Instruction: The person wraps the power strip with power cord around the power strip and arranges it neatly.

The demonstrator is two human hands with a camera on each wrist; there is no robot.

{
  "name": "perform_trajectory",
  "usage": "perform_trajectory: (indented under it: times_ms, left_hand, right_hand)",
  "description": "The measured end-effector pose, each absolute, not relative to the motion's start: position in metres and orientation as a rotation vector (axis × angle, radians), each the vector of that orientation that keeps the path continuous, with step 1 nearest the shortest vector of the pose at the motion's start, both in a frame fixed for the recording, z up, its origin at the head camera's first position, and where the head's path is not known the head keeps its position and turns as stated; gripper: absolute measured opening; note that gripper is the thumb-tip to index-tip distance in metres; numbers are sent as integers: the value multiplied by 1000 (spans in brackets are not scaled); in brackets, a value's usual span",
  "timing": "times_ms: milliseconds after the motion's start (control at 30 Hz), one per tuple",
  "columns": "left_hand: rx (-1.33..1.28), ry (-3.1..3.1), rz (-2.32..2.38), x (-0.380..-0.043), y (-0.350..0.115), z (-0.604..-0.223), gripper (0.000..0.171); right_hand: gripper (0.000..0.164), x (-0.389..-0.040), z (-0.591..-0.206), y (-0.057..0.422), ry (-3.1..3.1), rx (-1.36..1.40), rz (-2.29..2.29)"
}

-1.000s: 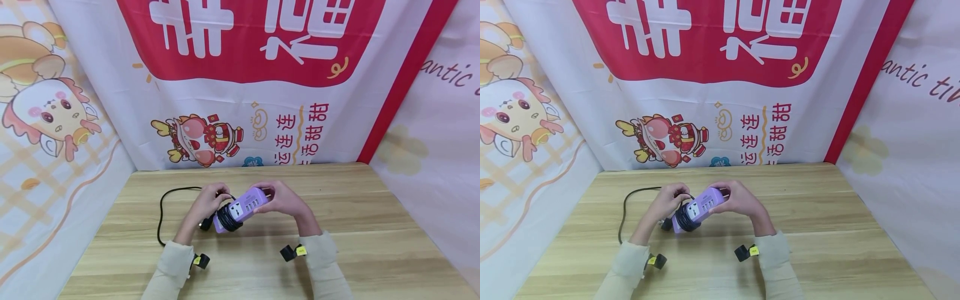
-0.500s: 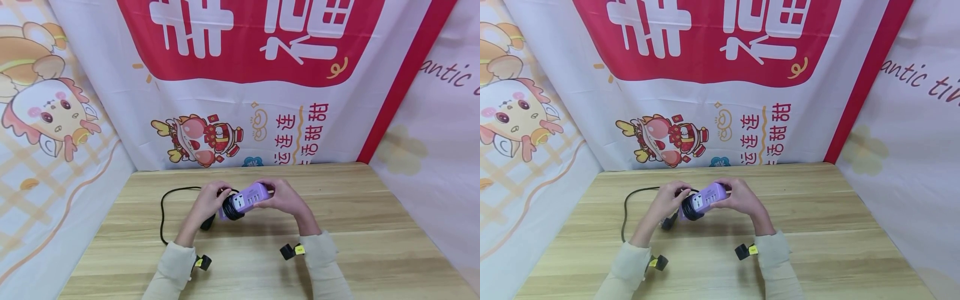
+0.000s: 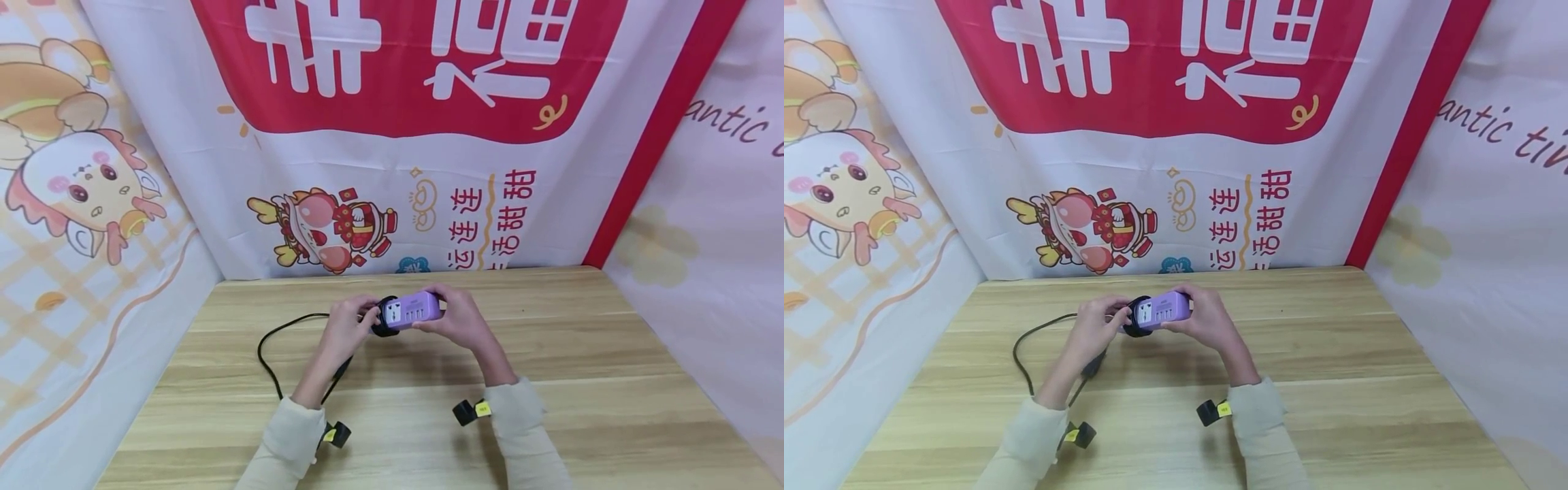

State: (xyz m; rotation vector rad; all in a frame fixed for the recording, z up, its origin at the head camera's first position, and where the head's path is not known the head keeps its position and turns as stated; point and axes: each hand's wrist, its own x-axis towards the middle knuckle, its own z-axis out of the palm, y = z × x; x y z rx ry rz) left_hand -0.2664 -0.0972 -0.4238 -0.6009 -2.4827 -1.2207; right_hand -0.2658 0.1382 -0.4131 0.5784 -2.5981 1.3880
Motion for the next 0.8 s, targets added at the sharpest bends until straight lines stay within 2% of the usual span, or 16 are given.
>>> perform_trajectory:
  times_ms: [200,500,800]
  left_hand:
    - [-605,-2433,-1242,-265,-95,-424,19]
    - [-589,-2373,-1411,-264,-90,-422,28]
    - [-452,-2334,-1595,-261,-84,-423,21]
  right_hand:
    - [57,-266,-415,132,-2585,578,1310]
    - [56,-269,-420,130,-2396,515,1427]
    - [58,-272,-424,128,-2270,469,1500]
